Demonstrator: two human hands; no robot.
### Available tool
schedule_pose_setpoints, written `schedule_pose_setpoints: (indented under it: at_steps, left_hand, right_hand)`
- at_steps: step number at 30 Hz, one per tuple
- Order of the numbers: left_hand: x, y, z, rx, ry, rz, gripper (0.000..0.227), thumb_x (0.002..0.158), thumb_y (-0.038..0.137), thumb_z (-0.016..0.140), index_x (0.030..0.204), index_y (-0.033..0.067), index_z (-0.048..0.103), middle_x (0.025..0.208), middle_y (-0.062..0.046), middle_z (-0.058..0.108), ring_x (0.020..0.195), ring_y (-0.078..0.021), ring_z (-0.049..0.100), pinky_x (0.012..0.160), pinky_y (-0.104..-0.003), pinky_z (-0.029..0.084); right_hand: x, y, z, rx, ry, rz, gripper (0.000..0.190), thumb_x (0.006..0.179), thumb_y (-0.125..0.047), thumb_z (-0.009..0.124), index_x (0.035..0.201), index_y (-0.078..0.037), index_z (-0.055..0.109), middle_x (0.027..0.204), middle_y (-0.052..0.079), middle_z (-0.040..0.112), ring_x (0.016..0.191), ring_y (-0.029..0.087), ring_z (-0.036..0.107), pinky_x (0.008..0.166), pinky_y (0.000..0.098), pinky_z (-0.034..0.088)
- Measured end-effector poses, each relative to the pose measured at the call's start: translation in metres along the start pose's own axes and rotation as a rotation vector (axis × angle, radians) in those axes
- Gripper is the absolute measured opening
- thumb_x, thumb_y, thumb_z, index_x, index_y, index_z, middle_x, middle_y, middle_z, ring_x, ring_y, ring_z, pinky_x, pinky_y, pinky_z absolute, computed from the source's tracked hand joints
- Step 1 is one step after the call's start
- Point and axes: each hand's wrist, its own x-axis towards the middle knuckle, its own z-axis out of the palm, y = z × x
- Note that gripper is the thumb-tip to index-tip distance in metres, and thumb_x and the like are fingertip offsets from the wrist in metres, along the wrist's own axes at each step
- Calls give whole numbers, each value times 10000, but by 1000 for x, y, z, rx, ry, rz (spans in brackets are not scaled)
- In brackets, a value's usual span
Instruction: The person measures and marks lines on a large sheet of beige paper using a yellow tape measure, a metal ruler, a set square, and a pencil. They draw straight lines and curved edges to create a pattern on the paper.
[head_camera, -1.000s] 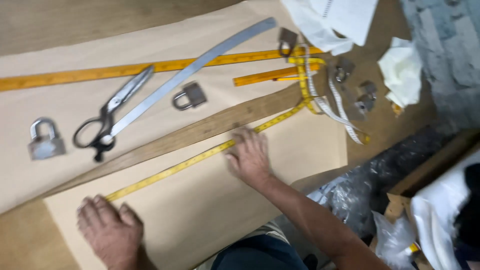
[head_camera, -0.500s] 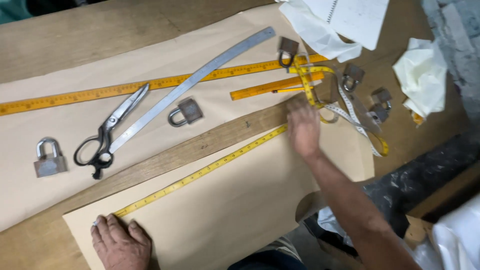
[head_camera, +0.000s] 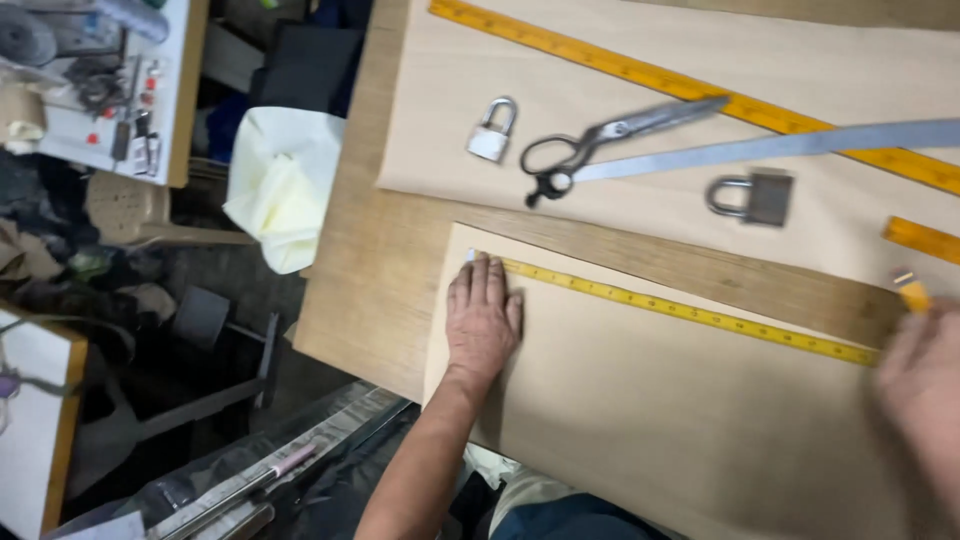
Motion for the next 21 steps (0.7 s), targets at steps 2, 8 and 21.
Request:
schedule_pose_setpoints:
  at_steps: [2,8,21]
  left_hand:
    - [8,-11,0,17,9,-15,617,982,424,504,1460,35,532,1498,-186,538,1328,-387,521,1116,-501,396]
    - [19,-33,5,17,19,-32,602,1016,445,465,1494,83,517,1522,-175,521,1327,-392,530,1111,-509,407]
    - [14,-47,27,-129,106,-48,585,1032,498,411,1512,183,520,1547,-132,489,1398,-361,469,1175,-506,332]
  right_hand:
    - [11,9,-68,910,-251,138,416,1206,-318,424,1528,-108,583,1098,46,649,932,193,614,856,285,479]
    - [54,60,-203,2529,-275,362,367,1139,-226,417,1177,-33,726,1015,90,703,949,210,633,911,336,487]
    - [142,45,-318,3019,-129,232,276,1048,-62,499,1262,-20,667,1095,193,737,1099,253,680,1043,456,487]
